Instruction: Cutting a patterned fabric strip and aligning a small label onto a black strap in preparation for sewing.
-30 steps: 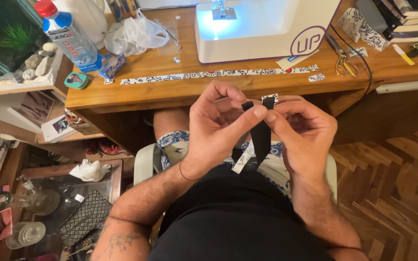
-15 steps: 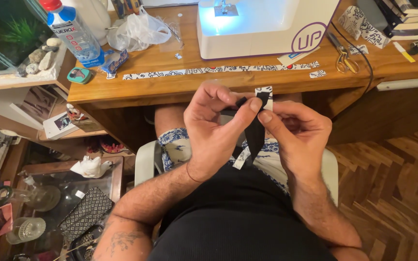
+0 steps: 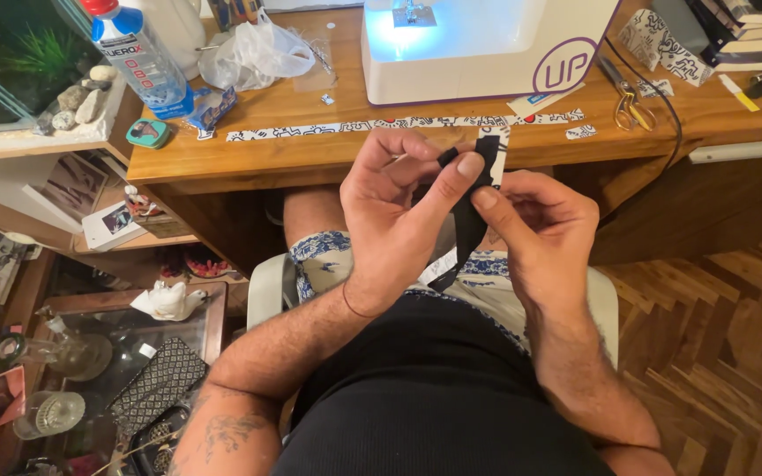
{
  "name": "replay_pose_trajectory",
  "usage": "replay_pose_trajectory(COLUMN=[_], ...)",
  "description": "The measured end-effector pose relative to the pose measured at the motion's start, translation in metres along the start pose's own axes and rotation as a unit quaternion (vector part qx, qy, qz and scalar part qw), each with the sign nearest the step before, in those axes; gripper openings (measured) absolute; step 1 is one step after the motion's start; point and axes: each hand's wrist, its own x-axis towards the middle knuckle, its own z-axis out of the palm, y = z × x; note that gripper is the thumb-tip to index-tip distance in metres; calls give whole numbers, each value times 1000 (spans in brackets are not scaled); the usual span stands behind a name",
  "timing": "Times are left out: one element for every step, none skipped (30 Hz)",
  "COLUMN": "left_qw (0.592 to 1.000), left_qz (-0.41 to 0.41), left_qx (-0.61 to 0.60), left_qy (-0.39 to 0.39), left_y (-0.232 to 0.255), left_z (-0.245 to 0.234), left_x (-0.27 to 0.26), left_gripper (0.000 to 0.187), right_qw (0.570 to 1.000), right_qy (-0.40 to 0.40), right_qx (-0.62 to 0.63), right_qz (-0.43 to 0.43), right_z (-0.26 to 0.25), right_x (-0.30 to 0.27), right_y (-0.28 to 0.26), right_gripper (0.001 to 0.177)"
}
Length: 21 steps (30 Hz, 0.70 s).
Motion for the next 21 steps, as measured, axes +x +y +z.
replay_pose_trajectory(left_qw=[1000,1000,999,997,997,990,977,977,981,980,980,979,978,978,982,985,985,988,991,991,991], left_qz=[-9,-9,2,14,13,16,17,16,-42,-101,-100,-109,-119,-120,-102,-85,-85,-75,-65,-65,-50], left_qx=[4,4,6,9,9,72,134,135,104,74,74,94,113,112,112,111,110,96,81,80,95], left_qy=[11,11,-34,-79,-79,-123,-166,-164,-160,-154,-155,-141,-129,-129,-117,-104,-103,-96,-89,-88,-75], left_y=[1,3,5,8,12,16,20,23,27,31,32,33,33,31,29,27,25,23,21,22,23], left_z=[0,-2,-4,-6,-10,-14,-18,-17,-17,-16,-15,-15,-14,-14,-14,-15,-15,-15,-16,-14,-12], left_x=[0,1,2,3,8,12,16,18,21,24,25,25,26,25,25,25,24,23,22,21,20], left_gripper=[27,27,29,30,30,41,54,54,54,54,54,53,52,52,48,44,44,40,37,37,35], right_qw=[1000,1000,1000,1000,1000,1000,999,999,999,998,998,999,999,999,999,999,999,999,999,999,999], right_qy=[11,10,11,12,12,18,24,24,18,13,13,5,-2,-1,-5,-8,-9,-3,4,3,6], right_qx=[-15,-15,0,16,16,-9,-34,-35,-45,-55,-55,-47,-41,-42,-42,-41,-42,-40,-39,-39,-43], right_qz=[5,5,3,1,1,3,6,8,-4,-16,-16,-18,-20,-19,-22,-24,-24,-23,-22,-21,-18], right_z=[1,1,2,3,3,4,4,2,1,0,2,3,3,4,4,4,5,5,6,6,7], right_x=[1,0,-1,-2,-2,-2,-2,-3,-3,-4,-4,-4,-4,-5,-4,-4,-5,-5,-5,-6,-7], right_y=[0,0,0,1,0,-1,-1,1,2,4,3,3,2,2,2,3,4,5,5,5,5], right_gripper=[13,13,13,13,13,12,11,11,10,10,10,9,8,8,8,9,9,9,10,10,10])
